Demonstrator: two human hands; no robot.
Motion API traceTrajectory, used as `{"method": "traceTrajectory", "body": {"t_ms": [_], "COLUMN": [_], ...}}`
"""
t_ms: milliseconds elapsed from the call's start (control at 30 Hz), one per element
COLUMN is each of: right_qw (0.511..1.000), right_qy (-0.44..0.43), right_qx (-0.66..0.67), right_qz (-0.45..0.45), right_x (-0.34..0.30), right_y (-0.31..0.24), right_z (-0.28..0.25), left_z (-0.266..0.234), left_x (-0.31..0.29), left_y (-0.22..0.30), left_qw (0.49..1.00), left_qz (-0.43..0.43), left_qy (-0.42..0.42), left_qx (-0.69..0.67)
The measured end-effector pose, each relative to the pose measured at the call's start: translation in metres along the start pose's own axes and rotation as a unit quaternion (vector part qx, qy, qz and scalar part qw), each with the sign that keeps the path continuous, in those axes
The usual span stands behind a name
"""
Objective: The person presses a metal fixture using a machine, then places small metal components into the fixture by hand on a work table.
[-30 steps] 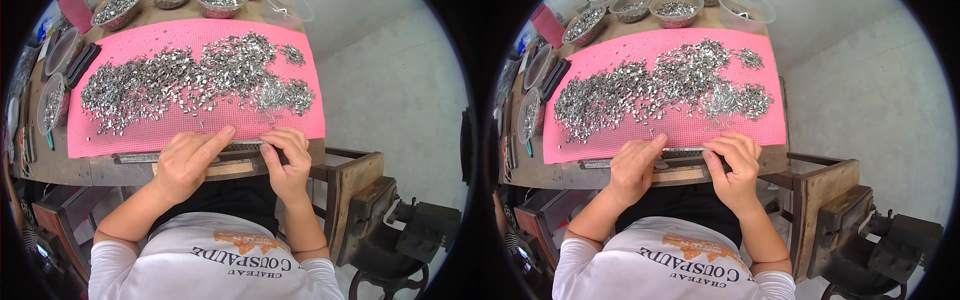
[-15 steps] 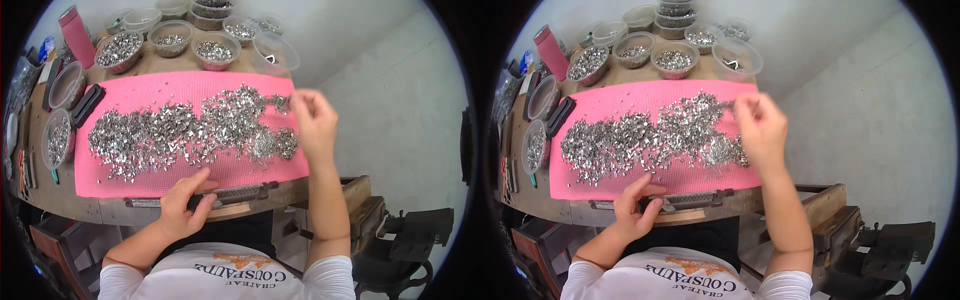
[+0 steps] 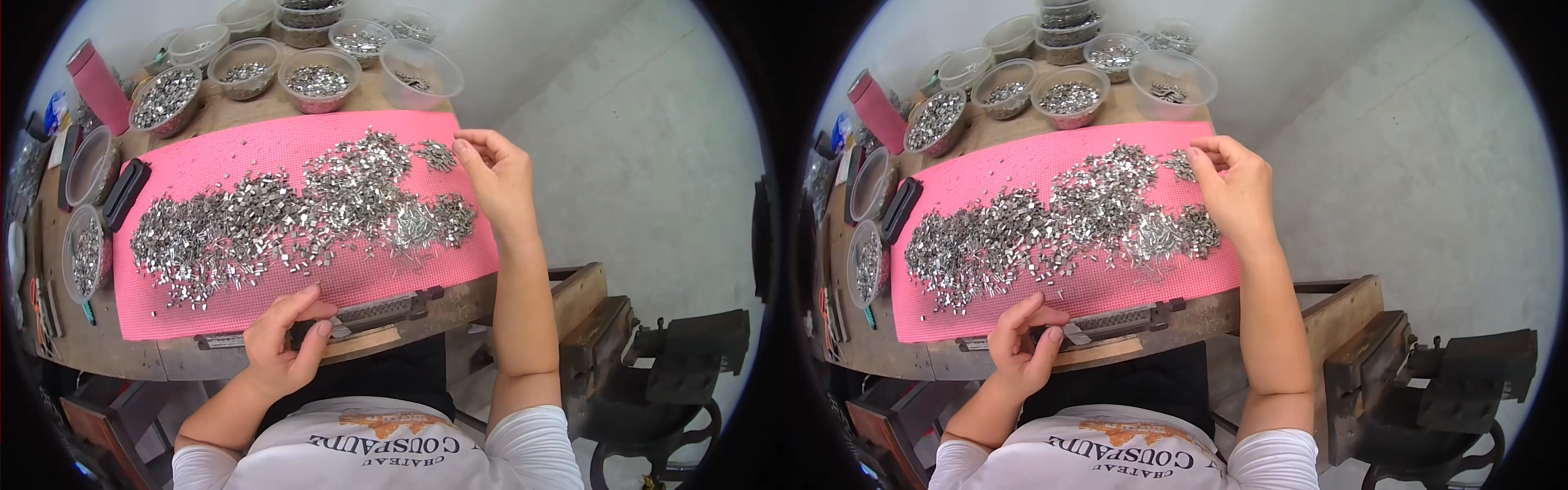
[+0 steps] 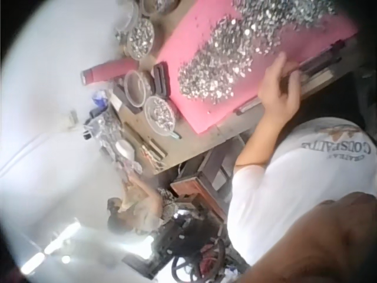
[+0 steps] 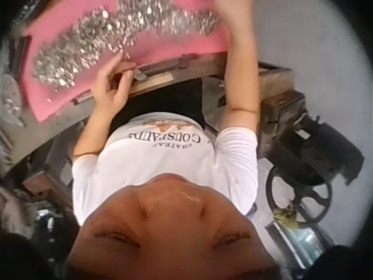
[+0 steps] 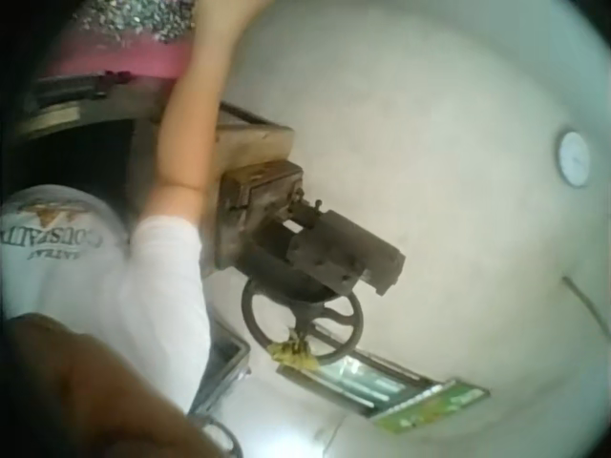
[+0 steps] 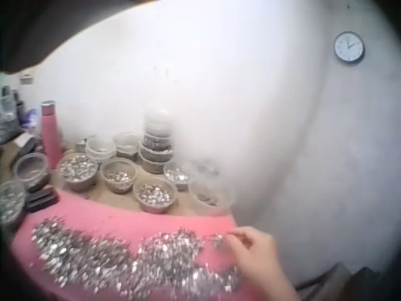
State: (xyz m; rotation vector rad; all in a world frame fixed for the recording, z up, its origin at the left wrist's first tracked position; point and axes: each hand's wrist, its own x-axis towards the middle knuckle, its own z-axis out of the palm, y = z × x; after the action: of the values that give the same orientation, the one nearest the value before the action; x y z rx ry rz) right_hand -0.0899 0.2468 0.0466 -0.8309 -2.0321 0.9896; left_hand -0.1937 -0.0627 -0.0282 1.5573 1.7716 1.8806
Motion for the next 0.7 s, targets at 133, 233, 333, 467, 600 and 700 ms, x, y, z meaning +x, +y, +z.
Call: {"method": "traceTrajectory", "body": {"t_ms": [133, 233, 333, 467, 600, 700], "right_qw": [0.997, 0.983, 0.972, 0.952, 0.915, 0.911], "right_qy": [-0.036, -0.106, -0.1, -0.065, -0.009, -0.005], "right_qx": [-0.069, -0.149, -0.21, -0.29, -0.379, -0.385], "right_qz": [-0.012, -0.016, -0.026, -0.076, -0.139, -0.151], "right_x": [-0.002, -0.003, -0.002, -0.002, -0.007, -0.009], "right_y": [0.031, 0.039, 0.042, 0.046, 0.052, 0.05], "right_z": [-0.03, -0.035, -0.029, -0.017, -0.008, 0.001], "left_z": [0.013, 0.021, 0.028, 0.031, 0.027, 0.01], "left_x": [-0.001, -0.001, 0.0, 0.001, 0.01, 0.025], "left_y": [0.006, 0.014, 0.02, 0.029, 0.05, 0.052], "left_qw": [0.998, 0.991, 0.985, 0.982, 0.956, 0.984], "left_qz": [-0.049, -0.099, -0.13, -0.156, -0.235, -0.162], "left_qy": [0.005, 0.0, 0.0, -0.008, -0.02, -0.079], "left_qx": [-0.035, -0.091, -0.116, -0.106, -0.173, 0.007]}}
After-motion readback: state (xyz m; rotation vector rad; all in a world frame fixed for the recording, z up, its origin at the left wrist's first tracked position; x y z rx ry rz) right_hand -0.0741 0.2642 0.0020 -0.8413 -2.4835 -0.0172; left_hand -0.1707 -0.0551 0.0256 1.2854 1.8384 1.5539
